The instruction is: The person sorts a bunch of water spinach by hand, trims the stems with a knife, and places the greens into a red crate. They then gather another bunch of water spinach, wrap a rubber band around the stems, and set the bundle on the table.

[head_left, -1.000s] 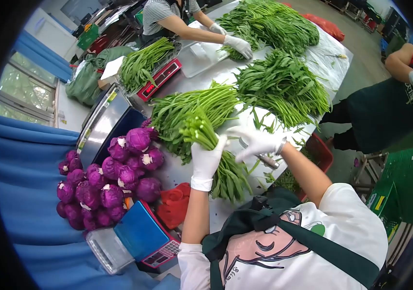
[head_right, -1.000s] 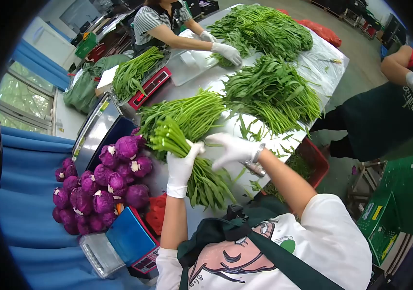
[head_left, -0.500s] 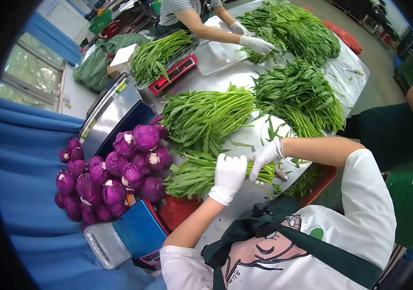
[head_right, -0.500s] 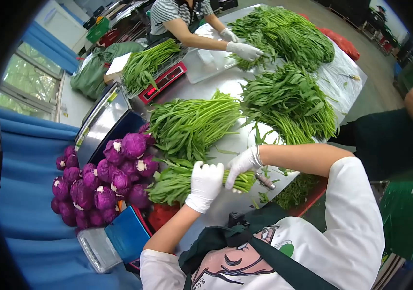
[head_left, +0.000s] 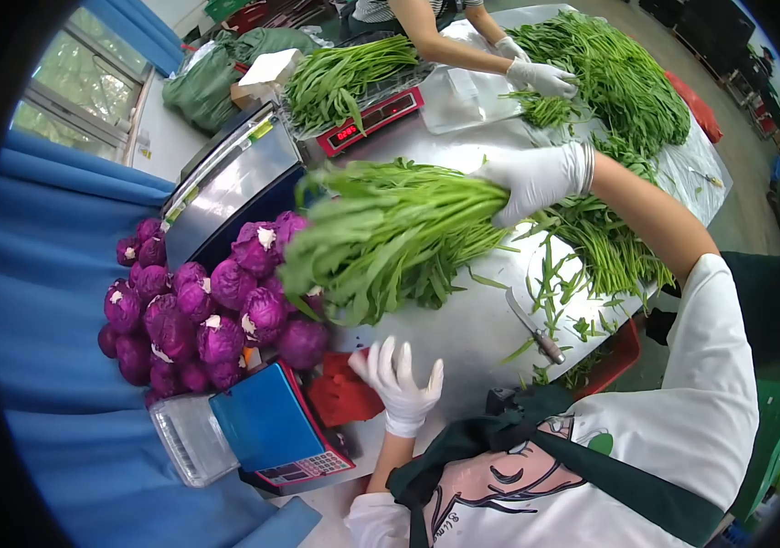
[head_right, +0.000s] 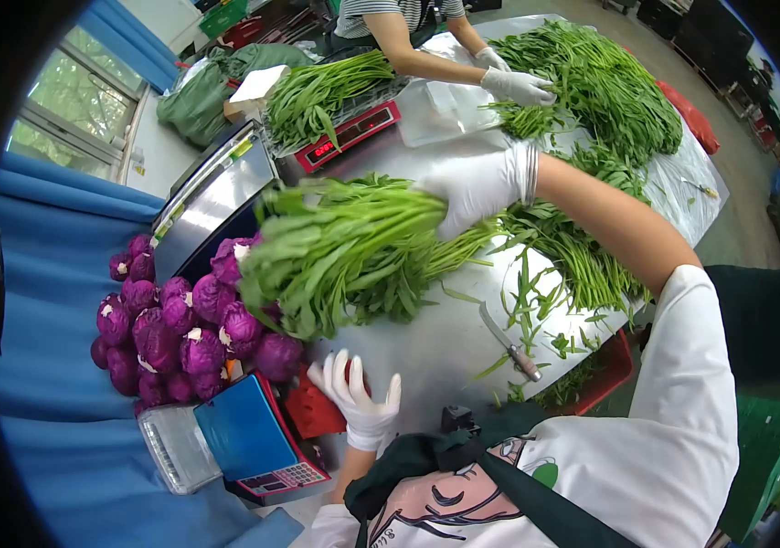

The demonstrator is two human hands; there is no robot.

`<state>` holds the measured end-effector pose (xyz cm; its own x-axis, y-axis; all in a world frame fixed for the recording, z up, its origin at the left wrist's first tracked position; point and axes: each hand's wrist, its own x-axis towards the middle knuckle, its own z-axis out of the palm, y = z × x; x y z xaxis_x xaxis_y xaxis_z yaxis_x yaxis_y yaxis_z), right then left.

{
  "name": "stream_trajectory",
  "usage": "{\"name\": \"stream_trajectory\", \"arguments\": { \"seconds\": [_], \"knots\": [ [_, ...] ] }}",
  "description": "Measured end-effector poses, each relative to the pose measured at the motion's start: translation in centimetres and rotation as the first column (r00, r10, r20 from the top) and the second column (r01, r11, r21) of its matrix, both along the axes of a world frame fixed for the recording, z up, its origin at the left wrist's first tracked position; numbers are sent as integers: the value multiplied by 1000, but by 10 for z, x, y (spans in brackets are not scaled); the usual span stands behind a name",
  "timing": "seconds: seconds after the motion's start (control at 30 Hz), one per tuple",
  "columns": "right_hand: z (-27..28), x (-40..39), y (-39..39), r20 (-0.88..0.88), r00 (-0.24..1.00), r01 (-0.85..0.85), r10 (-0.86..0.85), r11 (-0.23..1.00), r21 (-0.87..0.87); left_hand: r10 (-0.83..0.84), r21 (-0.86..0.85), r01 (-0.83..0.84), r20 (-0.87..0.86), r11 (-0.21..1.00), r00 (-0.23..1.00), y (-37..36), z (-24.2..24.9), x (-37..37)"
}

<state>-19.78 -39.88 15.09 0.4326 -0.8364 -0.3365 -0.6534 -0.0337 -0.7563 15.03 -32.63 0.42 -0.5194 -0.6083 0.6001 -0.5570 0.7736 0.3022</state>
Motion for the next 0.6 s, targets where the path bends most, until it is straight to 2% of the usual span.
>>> {"name": "stream_trajectory", "arguments": {
  "seconds": [0.03, 0.07, 0.17, 0.2, 0.23, 0.27, 0.3, 0.4, 0.5, 0.6],
  "knots": [
    [6, -5, -6, -10, 1000, 4, -5, 999, -38, 82, -13, -81, 45, 997, 996, 9, -3, 5],
    [15, -5, -11, -115, 993, 27, -32, 999, -38, 162, -29, -161, 89, 987, 983, 16, -5, 9],
    [-37, -29, -30, -313, 950, -76, 7, 975, -209, 80, 239, -67, -45, 969, 996, 23, -32, 18],
    [-61, -37, -36, -484, 875, -112, 1, 973, -200, 112, 238, -110, 6, 965, 994, 27, -30, 14],
    [-86, -43, -38, -637, 771, -146, -6, 972, -186, 135, 321, -117, -35, 940, 990, 31, -33, 11],
    [-106, -50, -37, -596, 803, -191, -22, 937, -292, 161, 401, -119, -72, 908, 984, 35, -38, 8],
    [-103, -47, -39, -574, 819, -167, -30, 943, -287, 192, 479, -118, -108, 870, 976, 37, -40, 5],
    [-84, -38, -36, -539, 841, -118, -42, 959, -259, 234, 541, -135, -118, 830, 965, 41, -44, -2],
    [-86, -48, -36, -434, 897, -38, -79, 966, -254, 245, 582, -127, -127, 803, 961, 40, -50, -10],
    [-87, -45, -29, -475, 877, -86, -75, 947, -310, 208, 583, -96, -128, 807, 970, 31, -48, -20]
  ]
}}
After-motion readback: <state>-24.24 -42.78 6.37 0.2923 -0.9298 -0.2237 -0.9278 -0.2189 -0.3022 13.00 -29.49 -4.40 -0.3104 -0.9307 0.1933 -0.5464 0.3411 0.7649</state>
